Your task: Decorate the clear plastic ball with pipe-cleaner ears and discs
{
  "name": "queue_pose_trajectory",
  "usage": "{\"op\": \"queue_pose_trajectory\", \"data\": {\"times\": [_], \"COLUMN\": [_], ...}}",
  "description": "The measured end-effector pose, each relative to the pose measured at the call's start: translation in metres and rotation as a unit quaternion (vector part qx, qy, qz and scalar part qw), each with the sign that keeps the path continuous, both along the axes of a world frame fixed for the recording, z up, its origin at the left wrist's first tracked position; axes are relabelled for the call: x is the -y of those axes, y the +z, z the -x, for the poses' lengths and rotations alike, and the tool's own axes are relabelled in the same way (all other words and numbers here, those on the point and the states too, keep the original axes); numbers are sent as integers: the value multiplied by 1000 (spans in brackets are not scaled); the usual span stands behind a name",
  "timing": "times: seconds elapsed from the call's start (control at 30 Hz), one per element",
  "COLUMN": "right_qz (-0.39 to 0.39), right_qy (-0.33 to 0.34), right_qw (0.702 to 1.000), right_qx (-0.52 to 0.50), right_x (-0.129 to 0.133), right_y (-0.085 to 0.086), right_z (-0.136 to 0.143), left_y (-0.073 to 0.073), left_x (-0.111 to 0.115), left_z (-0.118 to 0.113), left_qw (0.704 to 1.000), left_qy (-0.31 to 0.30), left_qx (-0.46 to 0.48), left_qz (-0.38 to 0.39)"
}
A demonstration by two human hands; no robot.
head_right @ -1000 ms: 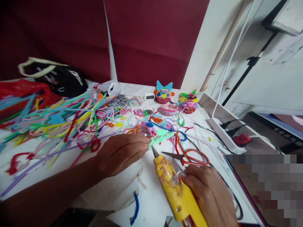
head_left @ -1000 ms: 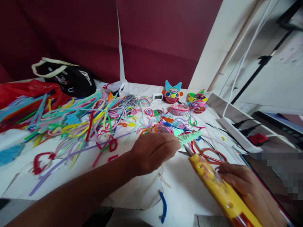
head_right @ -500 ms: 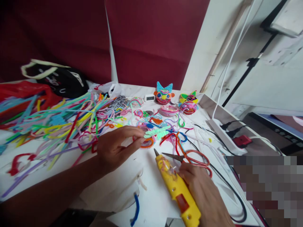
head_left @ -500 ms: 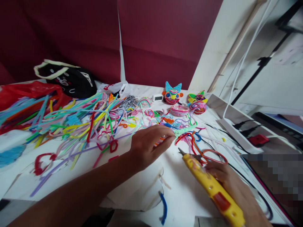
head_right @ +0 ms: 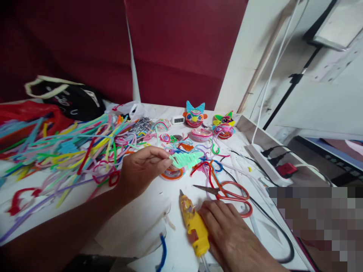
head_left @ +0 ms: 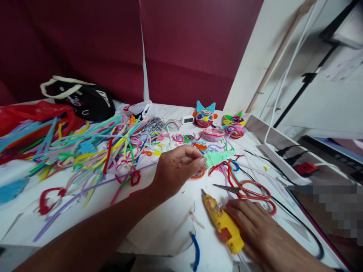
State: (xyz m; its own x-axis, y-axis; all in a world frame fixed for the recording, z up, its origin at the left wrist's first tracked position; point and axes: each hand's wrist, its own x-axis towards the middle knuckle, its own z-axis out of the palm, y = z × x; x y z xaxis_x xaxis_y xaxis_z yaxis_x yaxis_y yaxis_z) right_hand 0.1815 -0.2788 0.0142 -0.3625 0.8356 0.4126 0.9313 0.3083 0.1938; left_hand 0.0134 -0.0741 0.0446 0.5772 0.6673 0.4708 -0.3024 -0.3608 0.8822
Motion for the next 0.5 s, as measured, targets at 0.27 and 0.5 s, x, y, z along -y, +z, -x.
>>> {"op": "queue_pose_trajectory", "data": {"times": [0.27, 0.5], "right_qz": [75, 58], "right_qy": [-109, -43], "right_qw": [789, 612], "right_qx": [-599, -787], "right_x": [-35, -76], "right_y": [36, 44], "right_z": [1, 22], "left_y": [7, 6], "left_x": [5, 9], "left_z": [-2, -4], "left_qw": [991, 987], "left_qy": [-74, -82], "left_qx": [1, -1], "left_qz": [112, 137]}}
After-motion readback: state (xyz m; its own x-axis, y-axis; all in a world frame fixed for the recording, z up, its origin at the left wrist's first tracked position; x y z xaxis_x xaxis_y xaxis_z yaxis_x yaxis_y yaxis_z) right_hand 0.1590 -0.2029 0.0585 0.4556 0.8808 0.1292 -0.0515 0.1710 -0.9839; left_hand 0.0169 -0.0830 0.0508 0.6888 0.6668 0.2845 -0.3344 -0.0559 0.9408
